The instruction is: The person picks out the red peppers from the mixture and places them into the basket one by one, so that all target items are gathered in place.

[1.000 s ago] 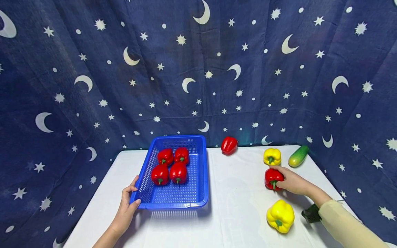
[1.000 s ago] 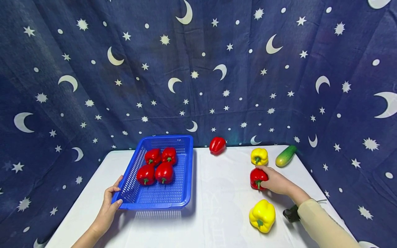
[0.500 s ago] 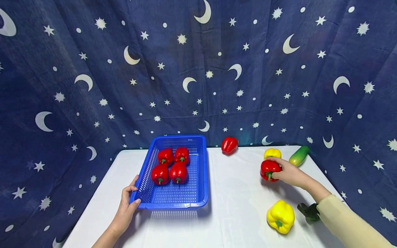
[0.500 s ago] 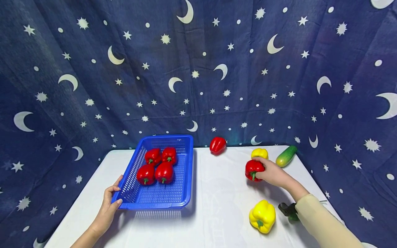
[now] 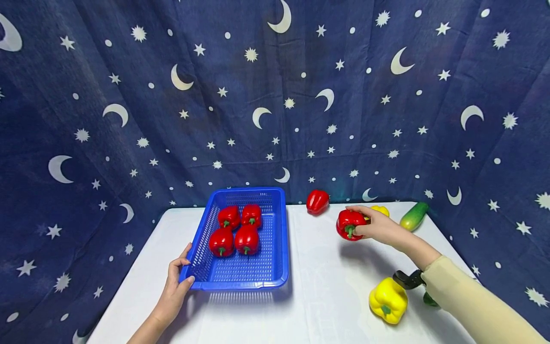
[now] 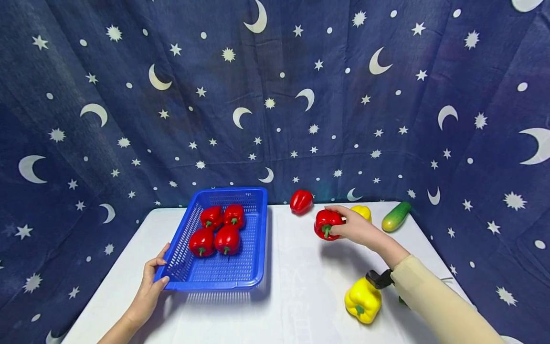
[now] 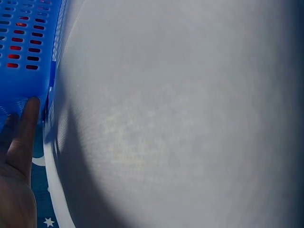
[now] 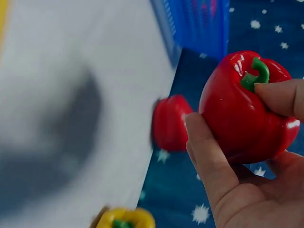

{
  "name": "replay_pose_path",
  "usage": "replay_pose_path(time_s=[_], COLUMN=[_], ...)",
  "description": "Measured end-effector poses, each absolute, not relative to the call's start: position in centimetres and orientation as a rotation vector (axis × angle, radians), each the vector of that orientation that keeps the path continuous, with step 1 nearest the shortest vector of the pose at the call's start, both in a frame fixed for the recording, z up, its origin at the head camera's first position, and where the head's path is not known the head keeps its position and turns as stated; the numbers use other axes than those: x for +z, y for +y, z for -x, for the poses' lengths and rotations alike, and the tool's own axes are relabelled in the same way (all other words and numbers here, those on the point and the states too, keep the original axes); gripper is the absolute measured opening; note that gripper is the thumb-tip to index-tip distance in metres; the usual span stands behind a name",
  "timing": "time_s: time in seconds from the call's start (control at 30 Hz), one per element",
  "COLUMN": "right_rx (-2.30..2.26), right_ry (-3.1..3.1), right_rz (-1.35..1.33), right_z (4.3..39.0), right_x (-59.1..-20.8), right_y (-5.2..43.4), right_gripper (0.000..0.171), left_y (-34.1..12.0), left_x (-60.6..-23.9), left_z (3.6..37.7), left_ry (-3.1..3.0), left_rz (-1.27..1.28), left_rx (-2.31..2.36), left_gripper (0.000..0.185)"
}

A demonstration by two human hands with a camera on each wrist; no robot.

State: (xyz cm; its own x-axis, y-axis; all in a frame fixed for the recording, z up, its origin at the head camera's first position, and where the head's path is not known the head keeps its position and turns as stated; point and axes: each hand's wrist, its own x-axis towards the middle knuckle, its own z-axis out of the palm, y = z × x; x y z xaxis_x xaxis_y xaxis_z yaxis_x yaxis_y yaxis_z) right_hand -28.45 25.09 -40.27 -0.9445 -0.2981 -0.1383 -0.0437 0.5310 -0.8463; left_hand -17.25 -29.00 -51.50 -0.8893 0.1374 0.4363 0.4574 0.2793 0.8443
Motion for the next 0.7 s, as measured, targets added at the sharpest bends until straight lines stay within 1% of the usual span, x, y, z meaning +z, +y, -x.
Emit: replay_pose_path(time_s=[0.17, 0.37, 0.7], right_rx=[-1.516, -1.631, -1.861], right_ry=[2.363, 2.223, 1.847], right_rz=[0.265, 0.328, 0.331], right_z=[28.7, 28.7, 28.5], right_x=[-39.3, -38.3, -37.6], right_y=[22.7, 19.9, 15.7], right_gripper=[0.069, 0.069, 0.073], left_y=[-29.1, -29.1, -27.6], left_x=[-51.6, -51.5, -48.8], left_z=[17.4, 17.3, 15.9], left_ry=[-2.261, -2.263, -2.271], left_rz=[0.552, 0.551, 0.559], left_rx=[-1.68, -1.661, -1.648], left_gripper=[0.038, 0.038, 0.034])
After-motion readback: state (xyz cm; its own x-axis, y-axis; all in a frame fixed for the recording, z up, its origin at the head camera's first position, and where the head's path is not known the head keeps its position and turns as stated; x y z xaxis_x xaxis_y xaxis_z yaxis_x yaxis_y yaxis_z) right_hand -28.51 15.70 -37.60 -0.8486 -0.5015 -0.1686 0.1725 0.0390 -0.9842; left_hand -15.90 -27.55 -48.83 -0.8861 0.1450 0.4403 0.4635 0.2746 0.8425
